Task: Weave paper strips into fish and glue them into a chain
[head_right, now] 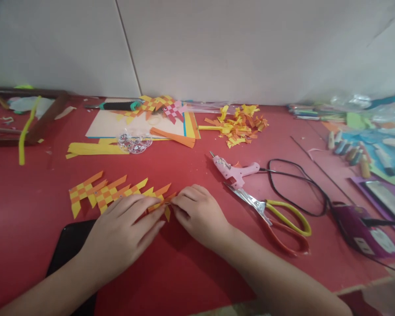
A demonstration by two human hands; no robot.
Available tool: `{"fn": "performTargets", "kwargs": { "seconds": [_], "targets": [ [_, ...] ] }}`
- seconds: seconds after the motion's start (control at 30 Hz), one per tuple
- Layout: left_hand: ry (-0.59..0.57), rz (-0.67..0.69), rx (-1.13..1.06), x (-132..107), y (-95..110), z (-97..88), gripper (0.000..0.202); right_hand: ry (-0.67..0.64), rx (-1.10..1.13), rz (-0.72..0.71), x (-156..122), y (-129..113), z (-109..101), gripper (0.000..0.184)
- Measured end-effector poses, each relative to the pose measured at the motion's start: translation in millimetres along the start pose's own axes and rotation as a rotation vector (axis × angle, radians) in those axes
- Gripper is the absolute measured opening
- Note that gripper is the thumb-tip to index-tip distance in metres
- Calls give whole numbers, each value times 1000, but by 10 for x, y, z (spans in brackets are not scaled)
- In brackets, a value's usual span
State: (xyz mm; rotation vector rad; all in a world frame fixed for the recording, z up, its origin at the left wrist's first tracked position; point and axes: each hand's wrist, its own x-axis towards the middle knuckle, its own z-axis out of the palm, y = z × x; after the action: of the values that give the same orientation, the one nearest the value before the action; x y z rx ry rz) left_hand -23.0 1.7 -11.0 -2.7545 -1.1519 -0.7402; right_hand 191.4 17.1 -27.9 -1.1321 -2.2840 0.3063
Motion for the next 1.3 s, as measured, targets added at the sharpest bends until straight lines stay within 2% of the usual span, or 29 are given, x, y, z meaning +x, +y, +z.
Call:
{"fn": "performTargets", "kwargs": {
  "seconds": [0.17, 0.43, 0.73, 0.87, 0.97, 1.07, 1.13, 1.2, 1.27, 1.3],
  "targets": [
    [-60, -18, -7, -30, 3, 42, 27, -22, -1, 11, -4, -9, -16, 15],
    [-65, -32, 36, -27, 41, 49, 25, -34, -1, 22, -3, -5, 2, 15],
    [-26, -41, 87, -20, 53, 36, 24, -37, 6, 42, -10, -6, -31, 18],
    [77, -56, -42, -1, 16, 12, 23, -99, 32, 68, -16, -16, -84, 20],
    [149, -117, -175, 5, -35, -7, 13, -257, 39, 82, 11, -63, -210, 19],
    [138, -164, -265, -9, -84, -1, 15, -343, 14, 109, 53, -39, -451, 15],
    [117, -171, -289, -25, -107, 16, 17, -238, -17, 148, 67, 88, -669, 19],
    [120, -171, -293, -37, -119, 33, 15, -98, -131, 220, 52, 315, -901, 18],
    [143, -167, -295, -43, -123, 44, 14, -69, -276, 304, 3, 601, -1098, 24],
    [152, -165, -299, -42, -122, 46, 14, -129, -310, 319, -31, 744, -1170, 32]
  ]
}}
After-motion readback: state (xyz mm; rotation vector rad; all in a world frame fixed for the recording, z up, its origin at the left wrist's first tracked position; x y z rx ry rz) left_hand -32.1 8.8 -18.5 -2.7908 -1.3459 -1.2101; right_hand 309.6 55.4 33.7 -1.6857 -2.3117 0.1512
